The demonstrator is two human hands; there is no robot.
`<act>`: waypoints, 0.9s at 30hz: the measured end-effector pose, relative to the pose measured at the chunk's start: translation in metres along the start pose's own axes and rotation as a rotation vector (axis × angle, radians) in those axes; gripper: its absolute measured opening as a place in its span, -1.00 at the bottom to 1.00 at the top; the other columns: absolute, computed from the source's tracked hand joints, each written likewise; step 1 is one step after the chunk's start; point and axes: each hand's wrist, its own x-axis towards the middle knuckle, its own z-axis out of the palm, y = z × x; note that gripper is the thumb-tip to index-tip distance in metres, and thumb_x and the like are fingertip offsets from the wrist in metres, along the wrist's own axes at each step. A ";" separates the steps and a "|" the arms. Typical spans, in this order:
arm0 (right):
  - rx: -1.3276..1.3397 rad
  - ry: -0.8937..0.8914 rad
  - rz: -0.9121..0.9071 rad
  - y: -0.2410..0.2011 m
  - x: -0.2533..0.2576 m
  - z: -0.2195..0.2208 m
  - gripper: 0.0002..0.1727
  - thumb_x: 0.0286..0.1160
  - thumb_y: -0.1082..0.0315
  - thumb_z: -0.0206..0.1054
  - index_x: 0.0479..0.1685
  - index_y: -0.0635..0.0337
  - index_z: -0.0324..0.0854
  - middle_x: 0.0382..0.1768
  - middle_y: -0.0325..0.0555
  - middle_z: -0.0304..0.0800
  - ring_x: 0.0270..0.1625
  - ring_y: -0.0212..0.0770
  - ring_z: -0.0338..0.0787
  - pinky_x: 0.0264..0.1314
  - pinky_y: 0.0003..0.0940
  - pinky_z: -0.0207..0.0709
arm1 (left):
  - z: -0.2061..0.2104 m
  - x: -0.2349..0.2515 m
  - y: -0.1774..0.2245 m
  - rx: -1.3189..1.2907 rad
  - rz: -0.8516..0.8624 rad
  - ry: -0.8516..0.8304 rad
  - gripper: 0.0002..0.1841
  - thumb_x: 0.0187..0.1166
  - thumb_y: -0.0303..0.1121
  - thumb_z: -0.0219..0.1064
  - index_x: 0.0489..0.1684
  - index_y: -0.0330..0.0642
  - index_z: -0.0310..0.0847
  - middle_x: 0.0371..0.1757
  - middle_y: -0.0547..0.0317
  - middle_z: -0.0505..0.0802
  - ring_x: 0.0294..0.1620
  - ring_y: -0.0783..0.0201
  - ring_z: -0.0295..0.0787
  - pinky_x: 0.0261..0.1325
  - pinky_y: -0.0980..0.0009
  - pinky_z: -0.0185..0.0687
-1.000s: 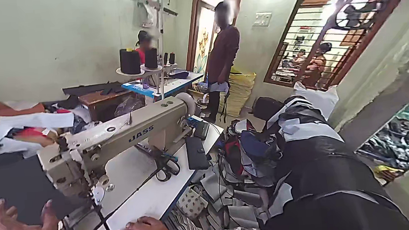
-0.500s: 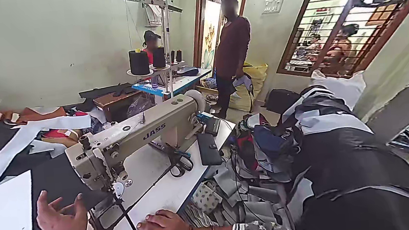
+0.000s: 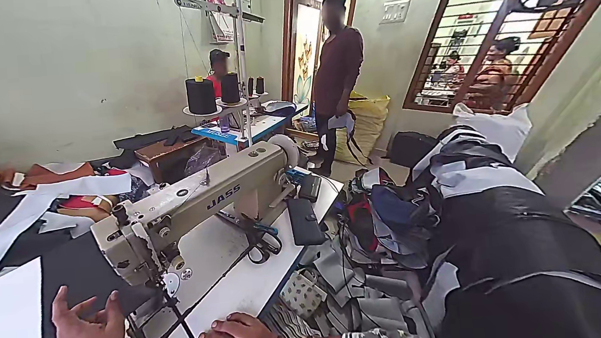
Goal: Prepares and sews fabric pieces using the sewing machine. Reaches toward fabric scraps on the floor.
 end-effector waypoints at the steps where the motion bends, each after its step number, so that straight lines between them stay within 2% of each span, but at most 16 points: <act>1: 0.002 -0.002 -0.001 0.000 0.000 0.000 -0.40 0.53 -0.18 0.27 0.33 0.04 0.76 0.38 -0.09 0.80 0.44 -0.03 0.75 0.48 -0.15 0.52 | 0.000 0.000 0.000 -0.002 0.000 0.001 -0.13 0.60 -0.46 0.32 0.87 -0.38 -0.20 0.25 -0.69 0.62 -0.24 -0.28 0.73 -0.13 -0.15 0.65; 4: -0.010 0.014 -0.006 0.001 0.001 -0.001 -0.41 0.52 -0.19 0.27 0.31 0.03 0.77 0.35 -0.10 0.82 0.42 -0.03 0.76 0.47 -0.15 0.53 | 0.001 0.001 0.000 -0.006 0.001 0.000 -0.13 0.59 -0.46 0.33 0.87 -0.38 -0.20 0.22 -0.66 0.65 -0.24 -0.28 0.74 -0.12 -0.14 0.65; 6: -0.022 0.003 -0.004 0.000 0.001 -0.003 -0.40 0.57 -0.21 0.23 0.32 0.02 0.77 0.37 -0.11 0.81 0.44 -0.04 0.75 0.49 -0.14 0.52 | 0.001 0.000 0.001 0.003 0.007 -0.023 -0.18 0.60 -0.47 0.31 0.84 -0.41 -0.11 0.16 -0.65 0.69 -0.18 -0.33 0.75 -0.05 -0.20 0.63; 8: -0.024 -0.015 -0.008 0.000 0.001 -0.005 -0.42 0.57 -0.20 0.23 0.32 0.01 0.76 0.38 -0.12 0.81 0.44 -0.04 0.75 0.47 -0.13 0.54 | 0.001 0.000 -0.002 0.041 0.051 -0.088 -0.32 0.64 -0.46 0.28 0.73 -0.51 0.12 0.12 -0.68 0.72 0.04 -0.49 0.74 0.20 -0.34 0.55; 10: 0.003 -0.058 0.003 -0.002 0.002 -0.008 -0.44 0.55 -0.14 0.28 0.35 0.01 0.74 0.41 -0.11 0.78 0.47 -0.02 0.72 0.48 -0.10 0.54 | 0.002 0.000 -0.007 0.105 0.106 -0.162 -0.50 0.63 -0.46 0.30 0.50 -0.58 0.45 0.12 -0.70 0.73 0.23 -0.63 0.65 0.39 -0.46 0.38; 12: 0.006 -0.060 0.010 -0.002 0.003 -0.009 -0.44 0.51 -0.12 0.31 0.35 0.02 0.74 0.41 -0.11 0.78 0.48 -0.02 0.72 0.48 -0.09 0.54 | 0.004 -0.001 -0.003 0.148 0.124 -0.214 -0.61 0.52 -0.52 0.40 0.28 -0.58 0.65 0.22 -0.77 0.66 0.36 -0.74 0.49 0.49 -0.51 0.19; 13: -0.002 -0.045 0.007 -0.002 0.002 -0.008 -0.44 0.50 -0.13 0.32 0.34 0.03 0.75 0.40 -0.11 0.79 0.46 -0.03 0.73 0.47 -0.10 0.54 | 0.006 -0.002 -0.003 0.162 0.142 -0.231 -0.63 0.46 -0.55 0.43 0.21 -0.57 0.70 0.25 -0.76 0.65 0.39 -0.74 0.46 0.51 -0.50 0.18; 16: -0.024 -0.022 -0.007 -0.001 0.002 -0.006 -0.43 0.51 -0.17 0.29 0.32 0.01 0.75 0.38 -0.12 0.80 0.44 -0.04 0.74 0.45 -0.12 0.55 | 0.009 -0.004 -0.005 0.174 0.186 -0.309 -0.67 0.41 -0.60 0.45 0.12 -0.61 0.73 0.31 -0.70 0.66 0.49 -0.65 0.45 0.62 -0.41 0.15; 19: -0.031 -0.026 -0.010 0.000 0.001 -0.005 -0.42 0.52 -0.18 0.27 0.34 -0.01 0.74 0.39 -0.13 0.79 0.46 -0.04 0.73 0.45 -0.12 0.54 | 0.012 -0.005 -0.009 0.160 0.246 -0.371 -0.71 0.39 -0.63 0.46 0.04 -0.63 0.76 0.28 -0.66 0.71 0.47 -0.64 0.49 0.65 -0.41 0.12; 22: -0.008 -0.038 -0.004 -0.001 0.003 -0.008 -0.44 0.53 -0.13 0.29 0.34 0.02 0.75 0.40 -0.11 0.79 0.46 -0.01 0.73 0.45 -0.09 0.55 | 0.013 -0.004 -0.010 0.199 0.222 -0.464 -0.68 0.39 -0.60 0.49 0.09 -0.55 0.78 0.32 -0.62 0.70 0.50 -0.59 0.49 0.63 -0.40 0.18; 27: 0.002 -0.050 0.003 0.000 0.001 -0.004 -0.43 0.50 -0.11 0.32 0.36 0.04 0.74 0.40 -0.11 0.78 0.46 -0.03 0.73 0.47 -0.09 0.54 | 0.014 -0.003 -0.016 0.204 0.235 -0.480 -0.67 0.38 -0.55 0.51 0.10 -0.51 0.80 0.34 -0.64 0.68 0.50 -0.62 0.47 0.60 -0.44 0.20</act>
